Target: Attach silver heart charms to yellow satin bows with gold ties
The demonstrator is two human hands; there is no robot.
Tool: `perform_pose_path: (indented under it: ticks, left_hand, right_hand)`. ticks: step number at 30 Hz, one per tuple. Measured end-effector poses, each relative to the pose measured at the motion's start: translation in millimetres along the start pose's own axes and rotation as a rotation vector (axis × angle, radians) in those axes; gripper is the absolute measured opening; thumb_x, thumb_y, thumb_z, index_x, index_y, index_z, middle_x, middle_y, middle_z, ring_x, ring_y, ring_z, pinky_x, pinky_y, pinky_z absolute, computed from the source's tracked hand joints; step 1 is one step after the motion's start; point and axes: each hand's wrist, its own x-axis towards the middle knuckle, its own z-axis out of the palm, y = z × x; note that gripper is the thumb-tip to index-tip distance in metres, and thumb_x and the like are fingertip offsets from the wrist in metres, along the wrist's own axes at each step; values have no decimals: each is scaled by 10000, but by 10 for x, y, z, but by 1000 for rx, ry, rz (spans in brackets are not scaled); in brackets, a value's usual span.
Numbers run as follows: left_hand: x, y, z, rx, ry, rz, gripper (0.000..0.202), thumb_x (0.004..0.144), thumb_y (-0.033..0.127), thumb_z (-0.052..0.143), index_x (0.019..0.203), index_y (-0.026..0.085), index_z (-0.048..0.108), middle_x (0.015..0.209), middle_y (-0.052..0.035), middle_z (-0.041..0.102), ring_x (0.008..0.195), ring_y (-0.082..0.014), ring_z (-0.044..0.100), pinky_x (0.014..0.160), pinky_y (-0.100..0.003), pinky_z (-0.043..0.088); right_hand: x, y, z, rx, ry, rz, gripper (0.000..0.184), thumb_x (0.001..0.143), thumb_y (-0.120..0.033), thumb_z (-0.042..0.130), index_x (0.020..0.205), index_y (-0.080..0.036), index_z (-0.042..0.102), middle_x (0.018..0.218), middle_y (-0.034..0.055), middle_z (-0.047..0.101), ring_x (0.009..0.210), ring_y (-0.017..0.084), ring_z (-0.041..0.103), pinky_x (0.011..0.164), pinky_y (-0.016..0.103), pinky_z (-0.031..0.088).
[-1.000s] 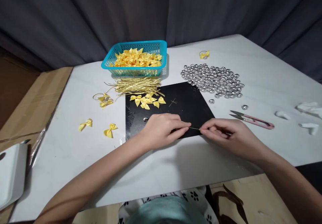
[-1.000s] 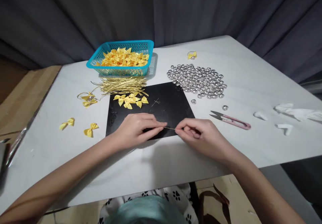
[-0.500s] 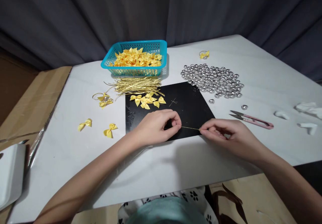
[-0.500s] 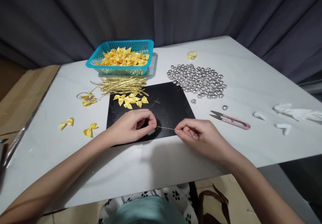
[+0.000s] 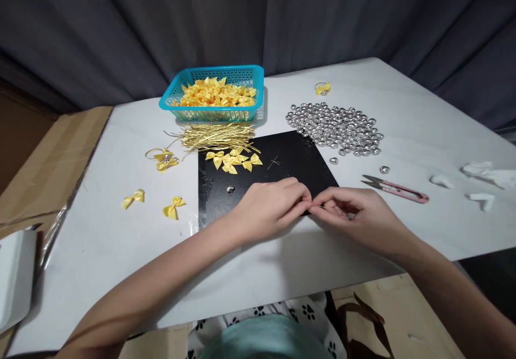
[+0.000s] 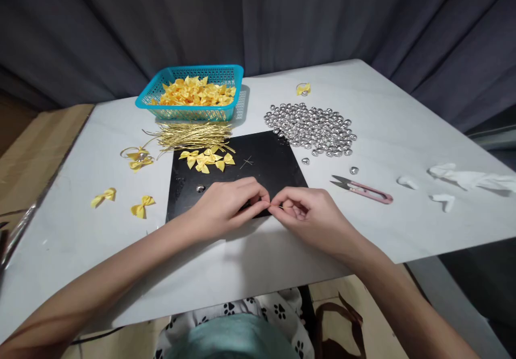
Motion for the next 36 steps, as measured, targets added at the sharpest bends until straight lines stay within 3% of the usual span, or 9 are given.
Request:
perform_pose_path:
  ticks: [19, 25, 30, 36]
  left_hand:
    - [-65, -86, -80, -13, -77, -79, 80, 811, 217, 447, 783, 191, 516, 808, 4, 571, 674, -135, 517, 559, -245, 321]
    - [-141, -168, -128, -224, -114, -160, 62, 818, 192, 473, 758, 188, 488, 755, 16, 562, 620, -117, 474, 576, -243, 303]
    - [-201, -300, -80, -478, -175, -183, 99, 903, 245, 394, 827, 195, 432, 736, 15, 596, 641, -108, 518, 615, -220, 384]
    - [-244, -410, -148, -475, -201, -224, 121, 898, 254, 415, 809, 185, 460, 635, 59, 431, 571, -93, 395, 557, -207, 326]
  right_hand:
    - [-28, 115, -29, 153, -92, 48, 201, 838, -368, 557, 737, -195, 549, 599, -34, 433, 544, 107, 363, 509, 241, 288]
    - [-8, 148, -34, 166, -65, 83, 221, 826, -395, 569, 732, -196, 546, 575, -49, 381, 507, 93, 321, 477, 232, 245]
    - [-6, 151, -45, 150, -55, 91, 226, 818, -393, 566, 708, -197, 544, 568, -53, 352, 498, 91, 290, 462, 233, 215]
    - [-11, 211, -68, 145, -31, 48, 220, 822, -393, 562, 714, -202, 558, 550, -64, 300, 481, 86, 256, 459, 243, 187]
